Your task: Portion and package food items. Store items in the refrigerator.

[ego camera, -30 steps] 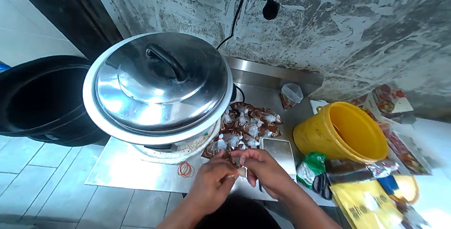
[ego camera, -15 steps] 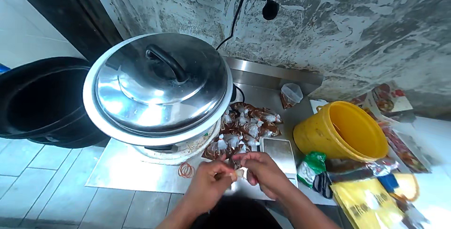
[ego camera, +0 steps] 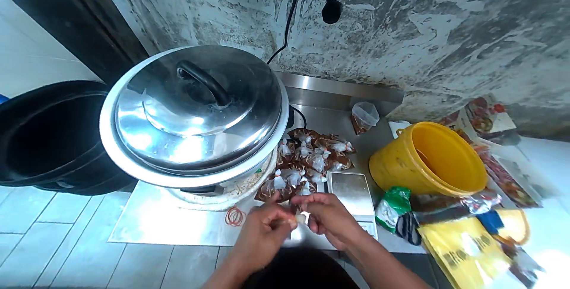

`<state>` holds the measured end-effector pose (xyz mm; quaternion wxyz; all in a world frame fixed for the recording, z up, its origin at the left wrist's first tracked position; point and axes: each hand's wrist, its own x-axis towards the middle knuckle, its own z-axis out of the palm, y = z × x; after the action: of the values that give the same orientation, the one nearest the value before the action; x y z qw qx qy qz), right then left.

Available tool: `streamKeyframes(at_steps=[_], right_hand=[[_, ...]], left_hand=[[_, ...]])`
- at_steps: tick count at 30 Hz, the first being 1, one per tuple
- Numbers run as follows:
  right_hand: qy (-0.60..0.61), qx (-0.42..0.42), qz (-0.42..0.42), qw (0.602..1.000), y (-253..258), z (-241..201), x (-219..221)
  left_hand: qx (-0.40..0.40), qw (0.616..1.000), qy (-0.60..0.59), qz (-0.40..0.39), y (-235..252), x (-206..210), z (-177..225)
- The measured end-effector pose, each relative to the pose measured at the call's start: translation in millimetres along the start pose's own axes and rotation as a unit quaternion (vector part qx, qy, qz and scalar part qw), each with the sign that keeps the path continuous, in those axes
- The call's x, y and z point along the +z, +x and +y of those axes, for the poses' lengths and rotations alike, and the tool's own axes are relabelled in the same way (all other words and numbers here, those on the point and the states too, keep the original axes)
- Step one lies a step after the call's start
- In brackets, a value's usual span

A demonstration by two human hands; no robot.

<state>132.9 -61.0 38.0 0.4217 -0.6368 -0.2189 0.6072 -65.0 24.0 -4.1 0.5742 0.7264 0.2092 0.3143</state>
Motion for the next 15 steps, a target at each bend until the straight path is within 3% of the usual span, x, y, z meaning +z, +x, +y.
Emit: streamKeyframes(at_steps=[2,4,6,9,12,15], right_hand=[[-0.007,0.006,-0.018,1.000,-6,-11,9],[-0.097,-0.050,-0.024,0.994,-16,-11,25],[-0.155,-0.107,-0.025,0.982,-24,-2,31],[-0.165,-0.154,-0.024,0.974,-19,17,19],[-0.153,-0.144,-0.009,0.978,-1,19,0],[-0.041,-0.067,0.006,0.997,-1,-1,8]], left_hand=[[0.095,0.979,0.181,-0.005,-1,6,-11],[0.071,0.974,0.208,0.050,-3,10,-18],[-0.049,0.989,0.079,0.114,-2,9,-10],[-0.167,0.954,-0.175,0.179,6,-2,5],[-0.115,0.966,-0.203,0.115,0,-3,3],[0.017,0.999,0.042,0.029,-6,-1,-10]])
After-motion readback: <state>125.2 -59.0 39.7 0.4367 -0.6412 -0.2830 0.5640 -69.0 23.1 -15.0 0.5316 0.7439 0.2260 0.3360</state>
